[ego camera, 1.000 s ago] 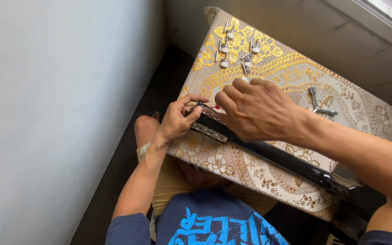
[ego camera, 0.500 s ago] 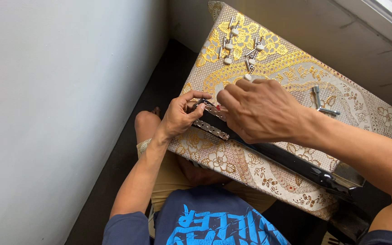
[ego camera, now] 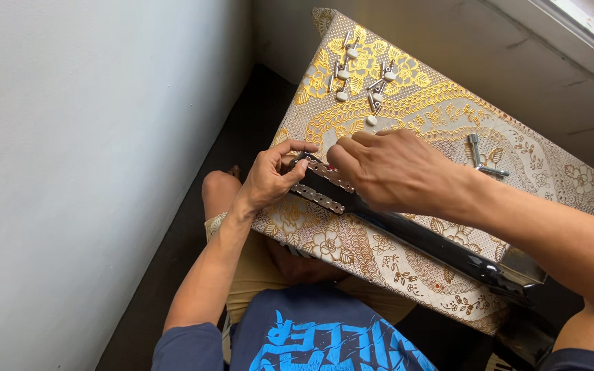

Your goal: The person assembles the headstock of a black electric guitar by installing tuning pegs and securing them with screws. They use a screwdriver and an Allen key to tighten the components and place washers and nuts onto the tuning pegs.

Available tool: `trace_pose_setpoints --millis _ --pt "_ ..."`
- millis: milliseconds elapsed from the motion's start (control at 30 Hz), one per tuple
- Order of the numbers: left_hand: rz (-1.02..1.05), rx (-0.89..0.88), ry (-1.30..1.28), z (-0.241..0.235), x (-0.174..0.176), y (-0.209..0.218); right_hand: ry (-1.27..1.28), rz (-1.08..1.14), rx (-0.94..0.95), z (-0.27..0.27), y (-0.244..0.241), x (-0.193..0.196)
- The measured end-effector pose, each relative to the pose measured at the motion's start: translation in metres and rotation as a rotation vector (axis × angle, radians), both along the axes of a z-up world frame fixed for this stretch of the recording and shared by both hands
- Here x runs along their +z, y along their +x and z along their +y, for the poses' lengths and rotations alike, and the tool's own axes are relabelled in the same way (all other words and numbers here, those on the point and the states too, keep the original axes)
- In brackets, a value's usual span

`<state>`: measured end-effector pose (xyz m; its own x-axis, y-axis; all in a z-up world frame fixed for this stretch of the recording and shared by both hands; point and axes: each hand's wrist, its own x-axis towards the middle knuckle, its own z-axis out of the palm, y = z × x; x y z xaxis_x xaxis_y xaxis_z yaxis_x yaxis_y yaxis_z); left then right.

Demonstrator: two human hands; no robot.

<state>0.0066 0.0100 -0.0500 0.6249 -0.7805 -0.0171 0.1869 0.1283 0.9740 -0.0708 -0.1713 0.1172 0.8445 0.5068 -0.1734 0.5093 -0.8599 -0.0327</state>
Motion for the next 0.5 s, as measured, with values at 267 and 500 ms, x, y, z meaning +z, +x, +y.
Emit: trace_pose_setpoints --millis 267,500 --pt "-0.023 0.014 0.017 -0.001 -0.006 0.001 -0.128 -0.004 -0.051 0.005 0.003 0.006" --pt "-0.005 0.035 0.074 -0.003 0.002 0.000 -0.079 -0.188 0.180 -0.009 -0.003 -0.019"
